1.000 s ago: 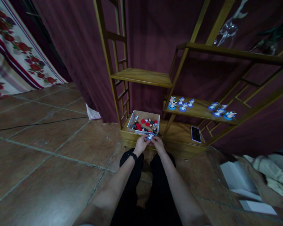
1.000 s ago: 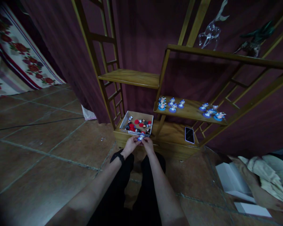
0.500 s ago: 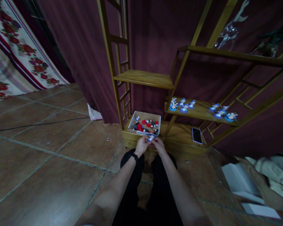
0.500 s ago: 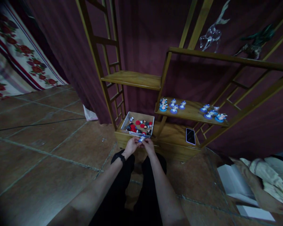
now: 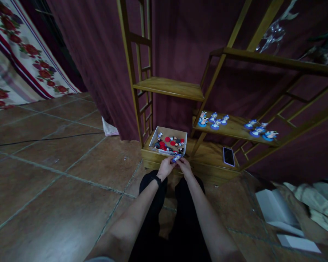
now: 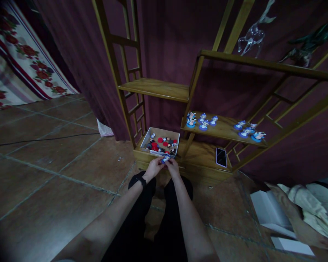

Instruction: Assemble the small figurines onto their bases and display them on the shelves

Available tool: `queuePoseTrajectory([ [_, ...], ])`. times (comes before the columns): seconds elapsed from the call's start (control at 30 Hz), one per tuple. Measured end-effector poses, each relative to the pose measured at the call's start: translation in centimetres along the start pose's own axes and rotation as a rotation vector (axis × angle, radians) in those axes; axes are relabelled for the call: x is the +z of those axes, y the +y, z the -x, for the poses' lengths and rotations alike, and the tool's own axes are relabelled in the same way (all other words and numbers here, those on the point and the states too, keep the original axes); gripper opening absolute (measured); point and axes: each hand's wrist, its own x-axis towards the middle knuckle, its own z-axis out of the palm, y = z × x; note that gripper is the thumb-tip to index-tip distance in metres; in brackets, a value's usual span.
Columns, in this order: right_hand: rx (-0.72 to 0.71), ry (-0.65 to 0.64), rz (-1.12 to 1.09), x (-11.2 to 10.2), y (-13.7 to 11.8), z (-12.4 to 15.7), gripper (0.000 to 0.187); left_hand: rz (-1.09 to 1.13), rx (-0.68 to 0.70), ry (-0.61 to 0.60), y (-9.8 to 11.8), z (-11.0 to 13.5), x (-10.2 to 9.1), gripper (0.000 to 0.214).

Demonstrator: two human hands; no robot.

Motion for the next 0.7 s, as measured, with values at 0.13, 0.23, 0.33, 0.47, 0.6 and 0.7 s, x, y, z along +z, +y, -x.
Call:
queuePoseTrajectory([
  [0.13, -0.058, -0.013, 0.029, -0.1, 0.4, -0.3, 0.029, -0.23, 0.104, 0.011, 0.1, 0.8, 0.0, 0.035],
  [0.23, -0.108, -0.011, 0.074, -0.1, 0.7, -0.5, 0.029, -0.436, 0.146, 0.024, -0.1, 1.6, 0.1, 0.037],
  [0.33, -0.131, -0.007, 0.143, -0.3, 0.9, -0.7, 0.028, -0.719, 0.2, -0.028, 0.0, 2.1, 0.2, 0.037],
  [0.47, -0.158, -0.016, 0.184, -0.6, 1.1, -0.8, 0.024, -1.045, 0.326, -0.089, 0.3, 2.6, 0.5, 0.041],
  [0.6, -0.185, -0.026, 0.166, -1.0, 1.1, -0.9, 0.026, -1.174, 0.424, -0.082, 0.3, 2.8, 0.6, 0.046],
  [0.7, -0.187, -0.036, 0.163, -1.2, 1.0, -0.9, 0.029, -1.157, 0.471, -0.081, 0.1, 2.8, 0.6, 0.046],
])
